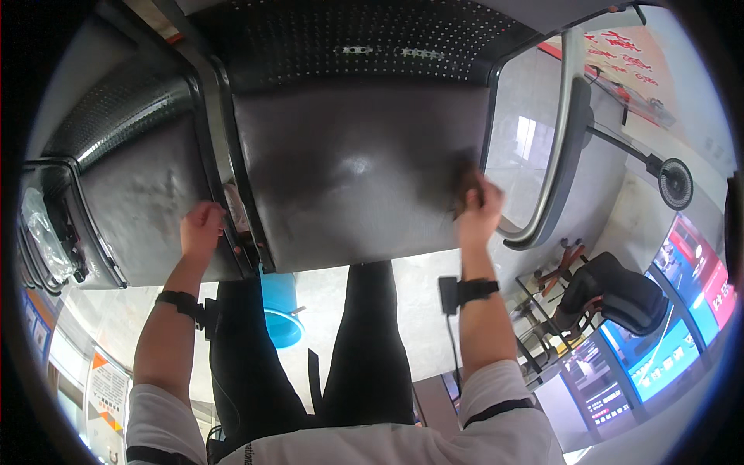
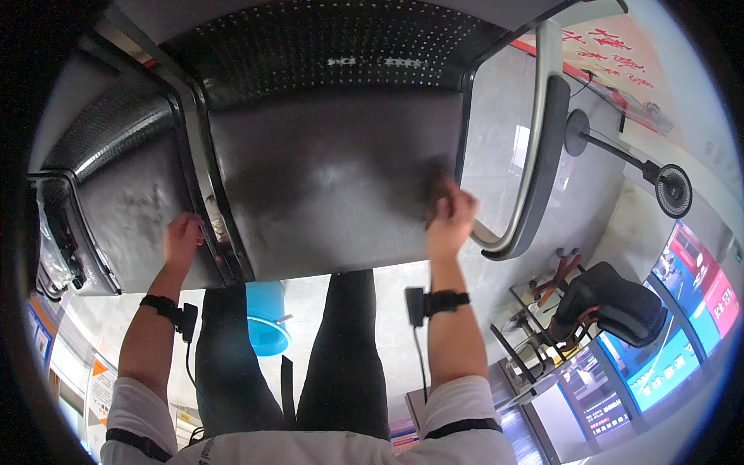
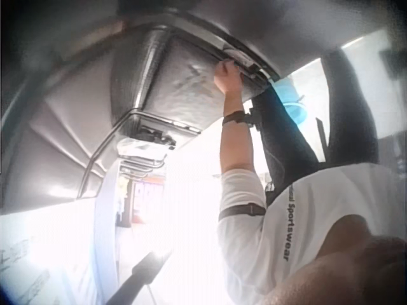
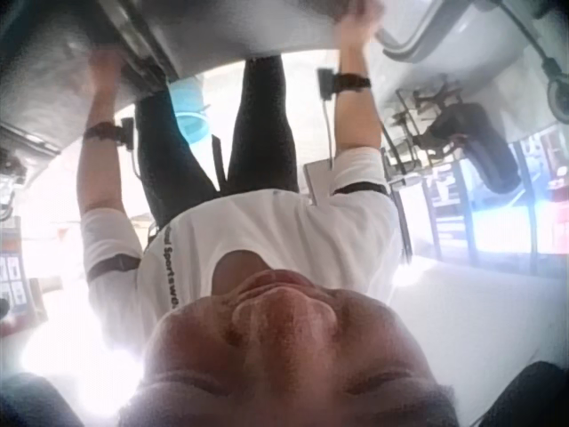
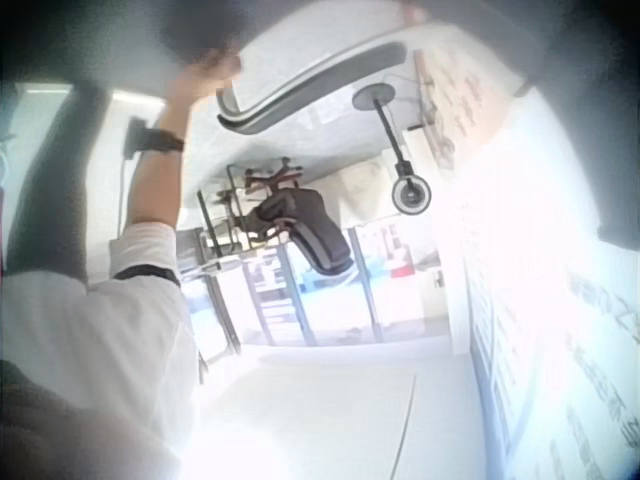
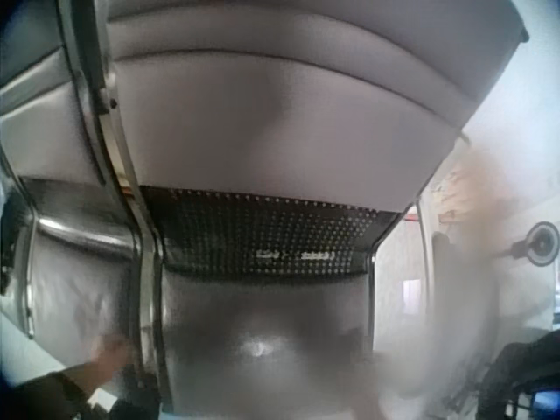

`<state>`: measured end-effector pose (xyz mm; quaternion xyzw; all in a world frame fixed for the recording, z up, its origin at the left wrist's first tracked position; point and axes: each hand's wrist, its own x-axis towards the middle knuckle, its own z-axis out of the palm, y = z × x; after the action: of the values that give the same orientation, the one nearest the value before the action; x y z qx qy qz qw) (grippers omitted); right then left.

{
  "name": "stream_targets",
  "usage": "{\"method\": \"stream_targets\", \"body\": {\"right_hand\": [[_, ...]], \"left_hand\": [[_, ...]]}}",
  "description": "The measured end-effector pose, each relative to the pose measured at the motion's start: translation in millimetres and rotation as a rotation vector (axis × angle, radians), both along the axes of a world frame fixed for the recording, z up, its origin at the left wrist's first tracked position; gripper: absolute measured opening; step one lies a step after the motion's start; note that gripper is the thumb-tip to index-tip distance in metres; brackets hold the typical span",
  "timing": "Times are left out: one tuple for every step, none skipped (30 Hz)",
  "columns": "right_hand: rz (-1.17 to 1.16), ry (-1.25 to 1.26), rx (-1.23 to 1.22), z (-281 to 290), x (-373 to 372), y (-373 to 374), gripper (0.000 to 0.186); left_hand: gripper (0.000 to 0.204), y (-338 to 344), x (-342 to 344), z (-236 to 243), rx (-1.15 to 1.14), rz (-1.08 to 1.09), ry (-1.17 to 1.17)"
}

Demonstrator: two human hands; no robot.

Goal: Cleaning public seating chairs and a wall surface with a cloth.

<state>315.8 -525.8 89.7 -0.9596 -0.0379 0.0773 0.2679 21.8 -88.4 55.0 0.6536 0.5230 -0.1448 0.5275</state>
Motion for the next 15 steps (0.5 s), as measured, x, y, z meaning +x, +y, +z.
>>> {"method": "stream_targets", "body": {"right_hand": [[-0.062,-0.030,-0.049,-1.1,15.8,-6.1,0.041],[-0.064,-0.028,-0.051,-10.2,19.5,-3.7,0.041],[-0.060,-0.091,-0.078,-20.1,18.7,4.0,0.042],[-0.055,-0.153,-0.109,-29.1,13.5,12.8,0.044],[-0.093,-0.148,-0.061,-40.2,-0.3,26.2,0.043],[0.016,-0.104,-0.114,-45.5,-20.1,44.2,0.053],[0.124,-0.060,-0.162,-49.5,-44.6,68.0,0.064],[0.187,-0.122,-0.092,-66.8,-77.2,89.0,0.067],[0.254,0.037,-0.104,-55.2,-108.3,130.6,0.066],[0.311,0.157,-0.034,-48.5,-134.9,164.0,0.061],[0.380,0.133,0.032,-50.3,-162.1,185.8,0.055],[0.428,0.148,0.125,-45.6,-179.1,207.2,0.051],[0.454,0.253,0.190,-37.2,-186.9,219.7,0.051],[0.449,0.249,0.196,-34.4,-183.1,222.4,0.051],[0.481,0.320,0.209,-32.1,-178.8,217.4,0.050]], "left_hand": [[0.016,-10.8,14.0,9.9,0.007,-0.057,0.032],[0.016,-14.7,14.8,7.1,0.005,-0.060,0.034],[0.017,-16.4,15.3,6.4,0.009,-0.138,-0.002],[0.017,-19.2,17.9,6.7,0.008,-0.215,-0.036],[0.017,-21.2,20.2,7.4,0.007,-0.218,-0.032],[0.017,-23.9,27.9,12.0,0.002,-0.209,-0.054],[0.018,-26.0,35.3,18.2,0.001,-0.201,-0.076],[0.018,-32.7,46.7,19.5,-0.008,-0.210,-0.083],[0.018,-32.9,47.5,24.3,-0.011,-0.183,-0.067],[0.019,-33.9,51.6,28.4,-0.013,-0.159,-0.061],[0.019,-37.2,56.4,27.5,-0.009,-0.168,-0.064],[0.019,-38.1,56.5,26.8,-0.033,-0.164,-0.071],[0.019,-40.1,60.4,28.0,-0.060,-0.158,-0.079],[0.019,-41.4,65.8,29.5,-0.054,-0.164,-0.081],[0.019,-47.3,75.0,32.9,-0.045,-0.179,-0.074]]}}
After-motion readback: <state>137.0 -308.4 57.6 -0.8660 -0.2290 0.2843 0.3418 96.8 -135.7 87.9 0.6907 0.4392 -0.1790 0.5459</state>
